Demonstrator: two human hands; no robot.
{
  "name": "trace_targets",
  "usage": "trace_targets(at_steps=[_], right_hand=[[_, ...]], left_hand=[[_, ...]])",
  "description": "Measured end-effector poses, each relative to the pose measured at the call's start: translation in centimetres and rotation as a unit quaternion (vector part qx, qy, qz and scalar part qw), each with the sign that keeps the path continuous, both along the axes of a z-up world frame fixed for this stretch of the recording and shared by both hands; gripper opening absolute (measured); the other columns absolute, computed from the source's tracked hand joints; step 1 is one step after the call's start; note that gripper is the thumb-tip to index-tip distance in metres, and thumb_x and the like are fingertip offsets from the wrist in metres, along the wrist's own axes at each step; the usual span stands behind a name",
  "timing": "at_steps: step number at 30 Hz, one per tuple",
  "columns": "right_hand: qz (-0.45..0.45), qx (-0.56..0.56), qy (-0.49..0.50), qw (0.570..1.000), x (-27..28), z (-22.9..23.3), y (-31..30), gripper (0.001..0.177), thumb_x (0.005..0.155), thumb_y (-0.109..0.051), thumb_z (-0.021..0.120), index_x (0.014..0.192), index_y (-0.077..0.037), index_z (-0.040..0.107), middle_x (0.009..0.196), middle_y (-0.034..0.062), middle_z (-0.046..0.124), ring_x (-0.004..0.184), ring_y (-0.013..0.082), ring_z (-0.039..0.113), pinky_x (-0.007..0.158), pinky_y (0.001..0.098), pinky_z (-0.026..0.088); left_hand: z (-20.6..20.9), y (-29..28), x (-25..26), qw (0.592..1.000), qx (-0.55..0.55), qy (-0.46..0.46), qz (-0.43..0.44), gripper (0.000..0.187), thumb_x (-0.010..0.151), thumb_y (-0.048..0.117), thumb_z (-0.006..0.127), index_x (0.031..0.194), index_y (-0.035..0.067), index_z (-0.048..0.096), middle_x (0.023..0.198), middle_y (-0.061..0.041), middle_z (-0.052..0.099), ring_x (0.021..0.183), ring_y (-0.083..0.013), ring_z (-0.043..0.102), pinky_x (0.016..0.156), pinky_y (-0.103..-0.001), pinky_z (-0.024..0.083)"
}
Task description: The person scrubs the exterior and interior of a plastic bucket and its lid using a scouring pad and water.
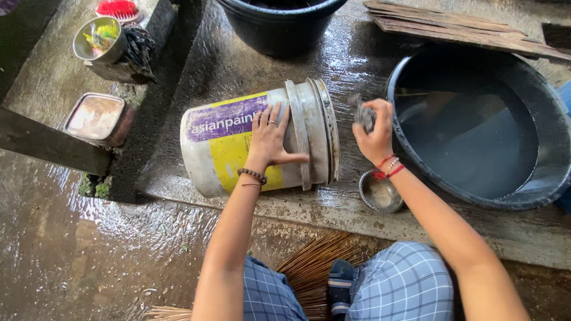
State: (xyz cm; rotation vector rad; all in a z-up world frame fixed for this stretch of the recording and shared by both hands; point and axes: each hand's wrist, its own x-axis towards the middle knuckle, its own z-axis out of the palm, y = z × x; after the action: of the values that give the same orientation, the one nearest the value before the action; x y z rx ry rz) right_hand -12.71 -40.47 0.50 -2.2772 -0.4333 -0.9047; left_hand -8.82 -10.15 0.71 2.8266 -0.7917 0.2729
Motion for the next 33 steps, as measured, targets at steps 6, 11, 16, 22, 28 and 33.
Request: trace_targets(at_steps=[6, 11, 16, 22, 28, 33], right_hand=[[0.067, -0.016, 0.042, 0.997, 3.2, 0.8, 7.3, 0.033, 0.093, -0.021, 0.071, 0.118, 0.0, 0.065, 0.134, 0.0226, 0.057, 0.127, 0.0375, 0.057, 0.111, 0.0448, 0.047], [0.129, -0.191, -0.055, 0.971, 0.0, -1.6, 12.7, 0.049, 0.096, -0.025, 0.072, 0.131, 0.008, 0.062, 0.148, 0.0279, 0.052, 0.144, 0.0408, 0.049, 0.123, 0.0482, 0.04], [0.075, -0.229, -0.012, 0.97, 2.9, -2.4, 12.9, 0.054, 0.078, -0.017, 0.072, 0.127, 0.003, 0.065, 0.136, 0.0257, 0.058, 0.135, 0.0407, 0.051, 0.115, 0.0529, 0.037], [0.016, -0.135, 0.169, 0.976, 10.2, -1.3, 11.1, 0.042, 0.093, -0.015, 0.069, 0.133, -0.003, 0.062, 0.141, 0.0179, 0.059, 0.136, 0.0368, 0.054, 0.119, 0.0444, 0.043], [0.014, -0.321, -0.022, 0.947, -1.8, -1.7, 11.1, 0.068, 0.078, -0.006, 0.069, 0.141, 0.012, 0.048, 0.147, 0.028, 0.05, 0.144, 0.039, 0.046, 0.124, 0.0483, 0.032], [-0.052, -0.157, 0.232, 0.959, 10.1, -0.1, 13.1, 0.038, 0.096, -0.012, 0.06, 0.131, 0.005, 0.055, 0.134, 0.0233, 0.059, 0.132, 0.039, 0.055, 0.117, 0.0466, 0.043]], left_hand=[[1.9, -0.1, -1.1, 0.989, 0.143, 0.033, -0.008, 0.172, 0.027, 0.088, 0.082, 0.16, 0.004, 0.014, 0.163, -0.02, 0.021, 0.15, -0.0369, 0.02, 0.121, -0.055, 0.013], [-1.2, 0.3, -0.3, 0.991, 0.104, -0.081, -0.007, 0.16, 0.037, 0.083, 0.084, 0.158, 0.002, 0.019, 0.162, -0.019, 0.025, 0.149, -0.0355, 0.023, 0.121, -0.055, 0.015], [-0.5, 0.7, -0.2, 0.998, 0.054, 0.011, -0.016, 0.168, 0.028, 0.089, 0.082, 0.157, 0.003, 0.019, 0.161, -0.017, 0.026, 0.149, -0.0331, 0.023, 0.121, -0.054, 0.015], [1.9, 0.9, 0.3, 0.995, 0.092, 0.038, -0.011, 0.175, 0.024, 0.094, 0.079, 0.158, 0.0, 0.016, 0.159, -0.017, 0.026, 0.148, -0.0304, 0.023, 0.122, -0.049, 0.012], [1.8, 0.6, -0.2, 0.994, 0.101, 0.034, -0.009, 0.174, 0.025, 0.093, 0.08, 0.157, 0.0, 0.015, 0.16, -0.018, 0.025, 0.148, -0.0309, 0.022, 0.121, -0.049, 0.01], [1.5, 0.7, -0.6, 0.998, 0.054, 0.01, -0.024, 0.171, 0.025, 0.088, 0.083, 0.156, -0.001, 0.019, 0.159, -0.019, 0.027, 0.148, -0.0322, 0.023, 0.121, -0.051, 0.011]])
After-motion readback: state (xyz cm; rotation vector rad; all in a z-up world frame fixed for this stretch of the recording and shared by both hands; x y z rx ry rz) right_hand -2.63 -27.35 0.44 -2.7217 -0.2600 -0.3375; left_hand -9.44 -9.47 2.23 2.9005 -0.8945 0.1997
